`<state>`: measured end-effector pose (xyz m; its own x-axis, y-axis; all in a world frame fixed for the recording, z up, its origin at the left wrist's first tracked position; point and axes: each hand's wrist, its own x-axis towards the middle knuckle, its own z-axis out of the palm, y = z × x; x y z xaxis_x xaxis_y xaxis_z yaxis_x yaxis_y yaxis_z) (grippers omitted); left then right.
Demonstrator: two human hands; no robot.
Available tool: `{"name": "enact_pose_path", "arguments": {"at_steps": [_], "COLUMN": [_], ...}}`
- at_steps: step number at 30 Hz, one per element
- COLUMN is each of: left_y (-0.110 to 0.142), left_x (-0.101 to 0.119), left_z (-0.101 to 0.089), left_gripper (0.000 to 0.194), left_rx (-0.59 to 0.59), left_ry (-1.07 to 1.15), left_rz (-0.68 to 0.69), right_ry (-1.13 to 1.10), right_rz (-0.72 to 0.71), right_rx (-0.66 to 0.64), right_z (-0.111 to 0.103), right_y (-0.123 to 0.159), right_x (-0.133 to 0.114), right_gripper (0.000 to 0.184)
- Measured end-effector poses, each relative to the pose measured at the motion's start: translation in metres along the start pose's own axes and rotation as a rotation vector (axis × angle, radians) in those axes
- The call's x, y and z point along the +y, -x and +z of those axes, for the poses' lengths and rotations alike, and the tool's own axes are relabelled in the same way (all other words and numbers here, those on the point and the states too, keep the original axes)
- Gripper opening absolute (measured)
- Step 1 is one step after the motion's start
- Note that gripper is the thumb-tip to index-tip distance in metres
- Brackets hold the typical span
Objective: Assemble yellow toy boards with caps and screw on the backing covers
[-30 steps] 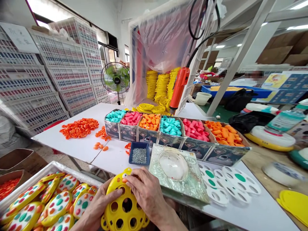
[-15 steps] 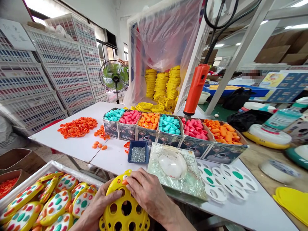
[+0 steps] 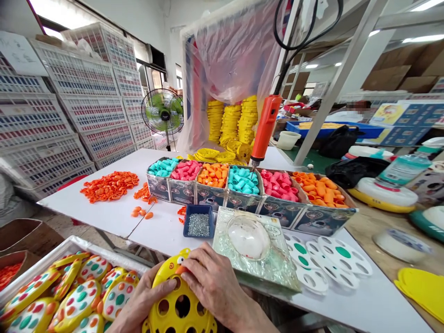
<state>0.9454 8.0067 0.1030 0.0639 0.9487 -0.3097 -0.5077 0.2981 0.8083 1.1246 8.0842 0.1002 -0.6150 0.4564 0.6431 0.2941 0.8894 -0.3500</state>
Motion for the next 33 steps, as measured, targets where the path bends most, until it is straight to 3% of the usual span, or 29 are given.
{"name": "enact_pose_path", "arguments": {"at_steps": [7, 14, 19, 24, 33], "left_y": [0.000, 0.000, 0.001, 0.002, 0.006], "left_x": [-0.001, -0.001, 0.000, 0.000, 0.002], "left_z": [-0.004, -0.011, -0.013, -0.009, -0.006], "left_gripper": [0.054, 0.065, 0.060, 0.053, 0.050], "left_rx": [-0.013, -0.030, -0.053, -0.061, -0.100], "left_ry": [-0.092, -0.243, -0.405, -0.497, -0.630], "left_rz": [0.042, 0.042, 0.047, 0.078, 0.140], "right_ry": [0.099, -0.009, -0.157, -0.303, -0.469], "right_rz": [-0.067, -0.049, 0.076, 0.181, 0.323], "right_rx": [-0.030, -0.049, 0.034, -0.077, -0.073], "right_z": [-0.002, -0.009, -0.020, -0.025, -0.024], "right_y": [0.003, 0.000, -0.007, -0.011, -0.006], "right_x": [-0.005, -0.006, 0.004, 0.012, 0.011], "right_gripper": [0.010, 0.012, 0.013, 0.015, 0.017]}}
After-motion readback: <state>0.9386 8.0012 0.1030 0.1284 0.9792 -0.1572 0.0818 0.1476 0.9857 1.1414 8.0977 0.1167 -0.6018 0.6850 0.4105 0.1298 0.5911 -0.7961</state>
